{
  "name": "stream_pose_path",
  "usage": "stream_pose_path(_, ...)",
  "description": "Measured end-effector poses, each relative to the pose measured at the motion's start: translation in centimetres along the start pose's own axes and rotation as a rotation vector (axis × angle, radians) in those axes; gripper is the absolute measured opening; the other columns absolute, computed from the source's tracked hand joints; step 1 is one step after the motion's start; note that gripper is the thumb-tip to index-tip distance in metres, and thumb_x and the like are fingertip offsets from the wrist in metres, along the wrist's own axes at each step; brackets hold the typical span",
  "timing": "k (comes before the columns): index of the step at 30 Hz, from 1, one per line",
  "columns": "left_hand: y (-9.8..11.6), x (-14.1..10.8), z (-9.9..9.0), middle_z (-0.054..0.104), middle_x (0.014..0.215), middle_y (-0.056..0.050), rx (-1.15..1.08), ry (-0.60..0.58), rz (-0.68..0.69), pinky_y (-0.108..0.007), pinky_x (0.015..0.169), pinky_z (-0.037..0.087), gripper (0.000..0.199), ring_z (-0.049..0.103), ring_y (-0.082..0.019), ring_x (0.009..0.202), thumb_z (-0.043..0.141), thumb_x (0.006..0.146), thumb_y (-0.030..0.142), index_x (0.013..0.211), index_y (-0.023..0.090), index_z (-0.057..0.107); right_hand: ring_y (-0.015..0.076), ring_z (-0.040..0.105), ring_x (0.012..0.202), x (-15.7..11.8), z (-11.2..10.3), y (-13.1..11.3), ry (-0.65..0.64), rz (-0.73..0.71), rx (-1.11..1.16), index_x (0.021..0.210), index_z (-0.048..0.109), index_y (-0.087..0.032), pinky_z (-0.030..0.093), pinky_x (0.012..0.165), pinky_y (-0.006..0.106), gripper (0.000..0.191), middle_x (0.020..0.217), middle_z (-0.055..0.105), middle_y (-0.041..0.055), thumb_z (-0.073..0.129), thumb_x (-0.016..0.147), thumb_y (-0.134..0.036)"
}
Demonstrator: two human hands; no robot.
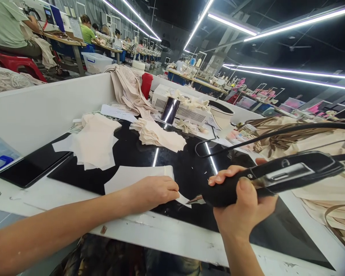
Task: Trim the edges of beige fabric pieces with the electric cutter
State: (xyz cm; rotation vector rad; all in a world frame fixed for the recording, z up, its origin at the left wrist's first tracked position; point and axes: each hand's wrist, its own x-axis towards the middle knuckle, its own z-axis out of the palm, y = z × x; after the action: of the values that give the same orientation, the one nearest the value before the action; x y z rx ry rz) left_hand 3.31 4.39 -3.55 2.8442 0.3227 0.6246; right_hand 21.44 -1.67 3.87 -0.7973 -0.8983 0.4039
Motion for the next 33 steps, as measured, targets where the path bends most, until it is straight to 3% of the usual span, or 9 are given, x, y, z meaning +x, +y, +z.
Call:
stream_pose_path(5, 0.0, 0.0, 0.1, 0.071, 0.114, -0.006, -0.006, -0.016, -0.010, -0.029, 0.092, 0.054, 0.025, 0.065, -0.022, 0.109, 0.060, 0.098, -0.001, 0.113, 0.017, 0.069, 0.0137, 0.060, 0.055, -0.1, -0.1, 0.2, -0.004, -0.005, -0.012, 0.124, 0.058, -0.026, 0.058, 0.050, 0.029, 0.049, 0.076, 0.067, -0.0051, 0.078, 0.080, -0.020)
stream_pose_path(11, -1.6, -0.1, -0.6, 0.071, 0.121, -0.007, -0.028, 0.057, -0.085, -0.029, 0.098, 0.055, 0.031, 0.067, -0.021, 0.113, 0.055, 0.098, -0.002, 0.117, 0.016, 0.072, 0.0129, 0.061, 0.056, 0.4, -0.4, 0.7, -0.023, -0.043, -0.035, 0.119, 0.058, -0.027, 0.058, 0.051, 0.028, 0.042, 0.078, 0.066, -0.0057, 0.079, 0.083, -0.025)
stream_pose_path(17, -3.3, -0.4, -1.8, 0.072, 0.121, -0.006, 0.006, -0.018, -0.208, -0.033, 0.097, 0.056, 0.025, 0.068, -0.022, 0.108, 0.057, 0.101, 0.005, 0.113, 0.017, 0.075, 0.0131, 0.060, 0.057, 2.0, -1.4, 2.1, 0.005, -0.113, -0.079, 0.104, 0.055, -0.027, 0.056, 0.052, 0.029, 0.030, 0.079, 0.066, -0.0061, 0.079, 0.086, -0.026)
stream_pose_path(21, -2.4, -0.4, -2.4, 0.071, 0.117, -0.006, 0.023, -0.063, -0.248, -0.034, 0.096, 0.054, 0.022, 0.066, -0.022, 0.107, 0.056, 0.104, 0.010, 0.114, 0.017, 0.075, 0.0133, 0.062, 0.056, 2.8, -1.5, 2.6, 0.012, -0.112, -0.078, 0.097, 0.053, -0.027, 0.057, 0.053, 0.030, 0.028, 0.080, 0.067, -0.0056, 0.079, 0.086, -0.028)
stream_pose_path(30, 1.2, 1.4, -5.1, 0.066, 0.098, -0.002, -0.008, -0.336, -0.481, -0.028, 0.072, 0.048, 0.020, 0.067, -0.017, 0.081, 0.056, 0.107, 0.021, 0.098, 0.020, 0.075, 0.0149, 0.063, 0.055, 2.1, -0.5, 2.7, -0.010, -0.064, -0.048, 0.099, 0.056, -0.029, 0.057, 0.053, 0.031, 0.028, 0.078, 0.067, -0.0048, 0.080, 0.084, -0.029)
stream_pose_path(33, 0.5, 2.7, -5.4, 0.067, 0.104, -0.004, 0.032, -0.300, -0.430, -0.031, 0.081, 0.051, 0.007, 0.068, -0.021, 0.093, 0.064, 0.104, 0.019, 0.102, 0.018, 0.071, 0.0145, 0.063, 0.056, 2.0, -0.2, 3.1, -0.025, -0.063, -0.036, 0.100, 0.056, -0.028, 0.057, 0.054, 0.031, 0.029, 0.080, 0.068, -0.0051, 0.080, 0.085, -0.030)
